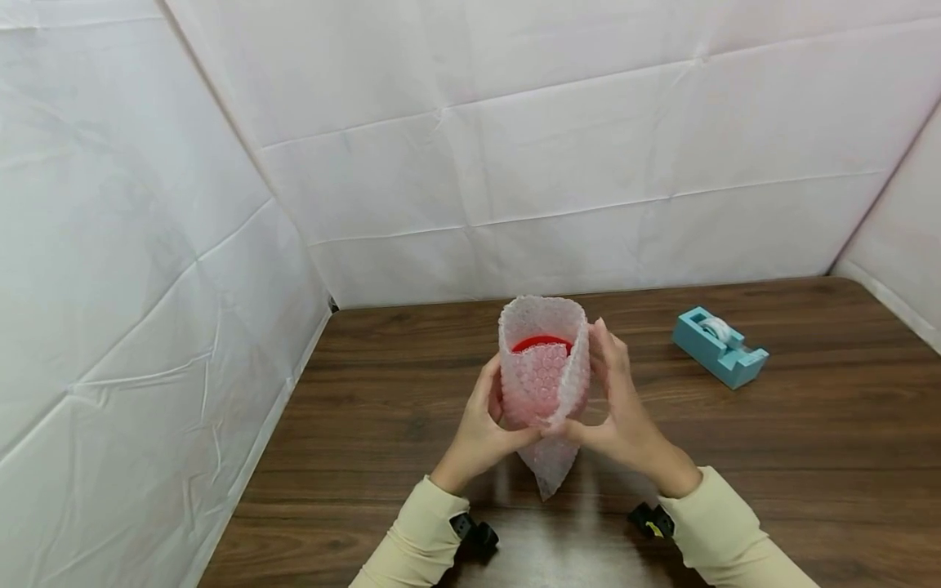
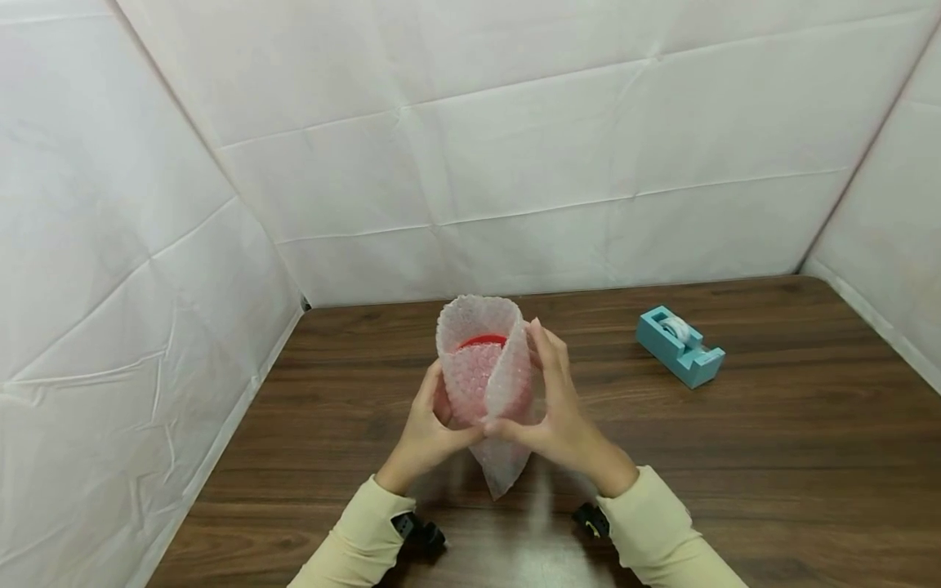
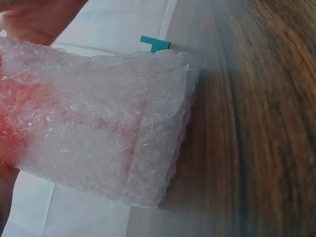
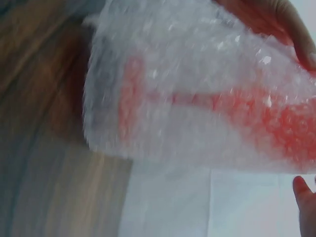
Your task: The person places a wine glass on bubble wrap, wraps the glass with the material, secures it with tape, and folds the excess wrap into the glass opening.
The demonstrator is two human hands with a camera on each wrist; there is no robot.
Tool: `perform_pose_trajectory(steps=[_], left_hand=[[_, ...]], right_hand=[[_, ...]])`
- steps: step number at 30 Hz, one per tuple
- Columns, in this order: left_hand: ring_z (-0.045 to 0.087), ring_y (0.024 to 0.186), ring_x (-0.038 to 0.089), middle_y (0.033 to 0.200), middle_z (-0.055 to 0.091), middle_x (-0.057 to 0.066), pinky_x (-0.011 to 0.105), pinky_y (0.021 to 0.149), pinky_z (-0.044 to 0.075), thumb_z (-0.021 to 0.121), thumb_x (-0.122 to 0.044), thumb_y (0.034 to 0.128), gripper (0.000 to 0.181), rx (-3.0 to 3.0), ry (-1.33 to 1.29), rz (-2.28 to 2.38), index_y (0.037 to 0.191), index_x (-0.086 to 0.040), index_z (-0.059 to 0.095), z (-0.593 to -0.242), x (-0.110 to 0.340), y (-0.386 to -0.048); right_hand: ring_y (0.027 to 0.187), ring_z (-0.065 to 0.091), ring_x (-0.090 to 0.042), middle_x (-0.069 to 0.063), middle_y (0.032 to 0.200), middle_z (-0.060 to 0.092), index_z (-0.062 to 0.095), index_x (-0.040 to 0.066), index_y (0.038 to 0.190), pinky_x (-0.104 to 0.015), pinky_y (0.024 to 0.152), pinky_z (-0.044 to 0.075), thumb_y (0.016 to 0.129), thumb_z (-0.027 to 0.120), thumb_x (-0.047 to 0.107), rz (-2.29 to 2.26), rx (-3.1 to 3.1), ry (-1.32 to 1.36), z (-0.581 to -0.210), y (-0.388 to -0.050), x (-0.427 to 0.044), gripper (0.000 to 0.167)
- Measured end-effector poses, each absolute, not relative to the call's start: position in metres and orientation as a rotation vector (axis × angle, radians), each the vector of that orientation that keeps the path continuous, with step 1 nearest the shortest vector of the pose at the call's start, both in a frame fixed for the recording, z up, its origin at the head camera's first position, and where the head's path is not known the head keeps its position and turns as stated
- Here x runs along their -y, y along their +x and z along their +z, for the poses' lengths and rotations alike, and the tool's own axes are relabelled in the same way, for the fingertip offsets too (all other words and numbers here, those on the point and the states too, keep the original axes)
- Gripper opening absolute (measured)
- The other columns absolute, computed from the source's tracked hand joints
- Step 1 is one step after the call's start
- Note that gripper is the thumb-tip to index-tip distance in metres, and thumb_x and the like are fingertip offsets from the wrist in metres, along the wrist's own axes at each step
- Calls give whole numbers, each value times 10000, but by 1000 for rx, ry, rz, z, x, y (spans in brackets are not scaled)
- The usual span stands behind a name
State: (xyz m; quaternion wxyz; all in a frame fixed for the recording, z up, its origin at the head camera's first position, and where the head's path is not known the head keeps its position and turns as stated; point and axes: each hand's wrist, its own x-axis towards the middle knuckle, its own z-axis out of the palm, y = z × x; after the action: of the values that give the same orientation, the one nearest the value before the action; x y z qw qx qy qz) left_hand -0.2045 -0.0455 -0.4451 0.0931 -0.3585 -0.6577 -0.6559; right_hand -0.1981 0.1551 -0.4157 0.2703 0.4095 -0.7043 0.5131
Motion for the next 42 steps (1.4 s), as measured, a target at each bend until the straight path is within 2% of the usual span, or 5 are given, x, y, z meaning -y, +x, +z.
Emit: perform_pose_trajectory(steps=[5, 12, 23, 30, 42], left_hand=[[511, 1212, 200, 1392, 406, 189, 304, 986, 474, 787, 143, 668, 1009, 1921, -1060, -1923, 1482, -112, 247, -444, 45, -204], [518, 1206, 188, 1384, 409, 209, 309, 980, 479, 784, 155, 662, 1015, 1879, -1091, -1899, 1481, -102, 244, -442, 46, -205], [515, 1204, 170, 1393, 406, 196, 288, 964, 488, 773, 141, 689, 991, 1899, -1092, -1895, 1486, -94, 233, -442, 48, -203], [485, 1230, 164, 1417, 365, 215, 277, 992, 464, 756, 160, 694, 1000, 1888, -1124, -1892, 1495, -83, 207, -443, 48, -205], [487, 1229, 152, 1395, 387, 207, 272, 986, 469, 755, 150, 702, 984, 1911, -1098, -1922, 1492, -111, 229, -444, 48, -204]], right_hand=[[1255, 392, -217, -241, 1268, 356, 355, -145, 1244, -249, 1067, 327, 916, 603, 455, 1025, 1651, 1112, -412, -204, -155, 727], [987, 447, -338, -241, 1055, 386, 468, -29, 1020, -231, 1060, 344, 973, 554, 315, 742, 1484, 1180, -404, -205, -152, 358], [1101, 452, -417, -249, 1155, 511, 608, -18, 1141, -358, 1130, 305, 995, 518, 301, 563, 1545, 1225, -404, -207, -154, 362], [1357, 418, -285, -170, 1301, 588, 592, -35, 1216, -463, 1145, 277, 984, 535, 338, 518, 1647, 1267, -411, -209, -159, 443], [1085, 593, -270, -71, 1152, 683, 669, 61, 1178, -365, 970, 429, 994, 511, 328, 477, 1732, 1367, -398, -207, -166, 361]])
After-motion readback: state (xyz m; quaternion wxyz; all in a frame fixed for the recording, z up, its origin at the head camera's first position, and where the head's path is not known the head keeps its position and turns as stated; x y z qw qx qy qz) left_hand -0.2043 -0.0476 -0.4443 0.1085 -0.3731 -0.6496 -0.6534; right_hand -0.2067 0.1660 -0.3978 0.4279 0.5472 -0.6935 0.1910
